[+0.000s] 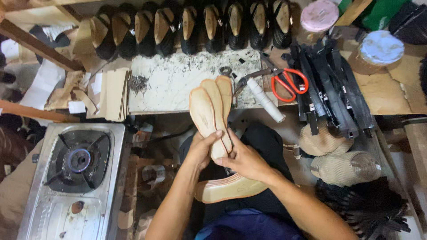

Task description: The person sits on the floor of a shoe workshop, takes stacks of insoles from a shelf, and pairs them. They hold each insole on their lap and trim and smooth its edge with a small blade, occasionally tapping it with a hammer, then place the finished pairs in a stack on the workbench.

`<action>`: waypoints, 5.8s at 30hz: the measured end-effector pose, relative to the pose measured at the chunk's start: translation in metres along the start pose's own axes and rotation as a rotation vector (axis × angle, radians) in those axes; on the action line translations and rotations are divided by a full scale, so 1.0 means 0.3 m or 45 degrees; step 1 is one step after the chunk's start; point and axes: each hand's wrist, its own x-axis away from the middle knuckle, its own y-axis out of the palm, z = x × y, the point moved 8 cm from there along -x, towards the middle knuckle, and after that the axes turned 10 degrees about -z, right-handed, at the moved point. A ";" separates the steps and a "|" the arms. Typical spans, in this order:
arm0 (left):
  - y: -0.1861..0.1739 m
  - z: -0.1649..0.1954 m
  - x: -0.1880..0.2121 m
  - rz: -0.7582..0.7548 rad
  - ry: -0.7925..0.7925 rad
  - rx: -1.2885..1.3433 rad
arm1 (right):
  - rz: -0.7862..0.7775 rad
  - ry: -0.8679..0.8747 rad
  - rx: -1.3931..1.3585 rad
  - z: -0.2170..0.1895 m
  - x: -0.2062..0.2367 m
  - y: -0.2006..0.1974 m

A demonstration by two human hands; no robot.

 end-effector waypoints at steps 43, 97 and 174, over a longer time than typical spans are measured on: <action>-0.193 0.534 -0.064 0.460 0.724 -2.053 | 0.521 -0.401 0.561 -0.326 -0.069 -0.363; -0.077 -0.003 0.165 0.065 0.430 0.594 | 0.560 -0.310 -0.435 0.014 0.193 0.113; -0.032 -0.093 0.225 0.298 1.177 -2.211 | 1.618 -0.190 1.228 -0.658 -0.144 -1.344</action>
